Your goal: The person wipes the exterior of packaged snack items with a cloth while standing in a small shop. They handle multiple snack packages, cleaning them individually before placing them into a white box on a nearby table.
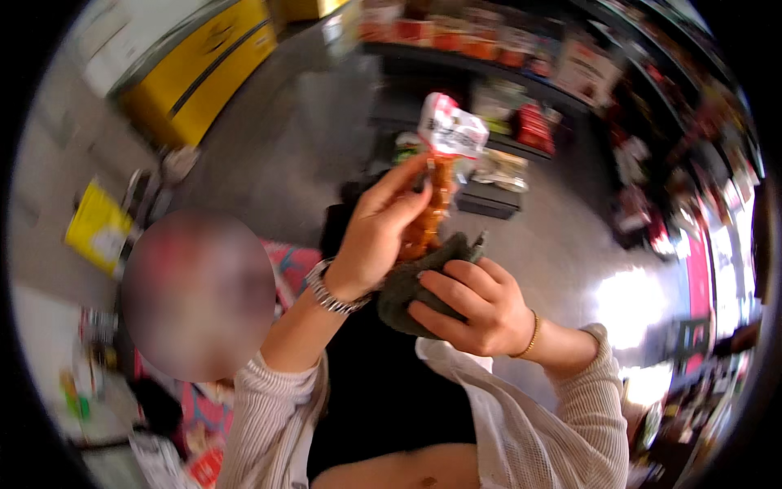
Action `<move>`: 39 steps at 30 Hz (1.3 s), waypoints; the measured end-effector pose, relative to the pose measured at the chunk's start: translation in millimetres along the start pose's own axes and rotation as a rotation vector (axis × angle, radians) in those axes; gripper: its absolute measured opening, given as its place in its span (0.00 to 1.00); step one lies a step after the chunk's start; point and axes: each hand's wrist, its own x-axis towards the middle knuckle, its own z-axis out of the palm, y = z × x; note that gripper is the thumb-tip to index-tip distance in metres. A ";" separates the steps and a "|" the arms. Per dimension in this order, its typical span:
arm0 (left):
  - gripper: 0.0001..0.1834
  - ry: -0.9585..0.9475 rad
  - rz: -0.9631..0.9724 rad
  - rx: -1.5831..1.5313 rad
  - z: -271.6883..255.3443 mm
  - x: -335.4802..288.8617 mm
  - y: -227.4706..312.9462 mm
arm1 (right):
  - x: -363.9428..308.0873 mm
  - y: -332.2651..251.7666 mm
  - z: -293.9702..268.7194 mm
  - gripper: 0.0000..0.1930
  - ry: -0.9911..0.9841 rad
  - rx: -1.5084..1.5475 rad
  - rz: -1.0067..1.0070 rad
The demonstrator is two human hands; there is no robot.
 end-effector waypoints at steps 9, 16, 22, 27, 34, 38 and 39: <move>0.24 0.294 0.127 -0.162 -65.5 -86.8 -34.1 | 57.9 17.4 65.5 0.22 0.084 0.411 0.118; 0.23 0.955 0.401 0.370 -147.2 -154.1 -15.6 | 32.1 24.5 88.7 0.21 0.063 0.668 0.457; 0.20 1.072 0.552 0.362 -213.8 -184.5 -10.1 | 27.2 31.8 98.7 0.19 0.019 0.730 0.583; 0.19 1.036 0.438 0.633 -249.2 -184.0 -26.3 | 33.6 32.6 100.9 0.18 0.024 0.747 0.613; 0.14 0.894 0.321 0.782 -265.0 -182.8 -17.3 | 32.9 38.2 102.4 0.18 0.012 0.752 0.666; 0.15 0.798 0.200 0.880 -275.6 -194.7 -3.6 | 36.5 39.0 105.2 0.18 0.001 0.759 0.681; 0.15 0.801 0.171 0.920 -277.9 -198.3 -2.3 | 37.2 39.2 106.1 0.18 0.003 0.763 0.684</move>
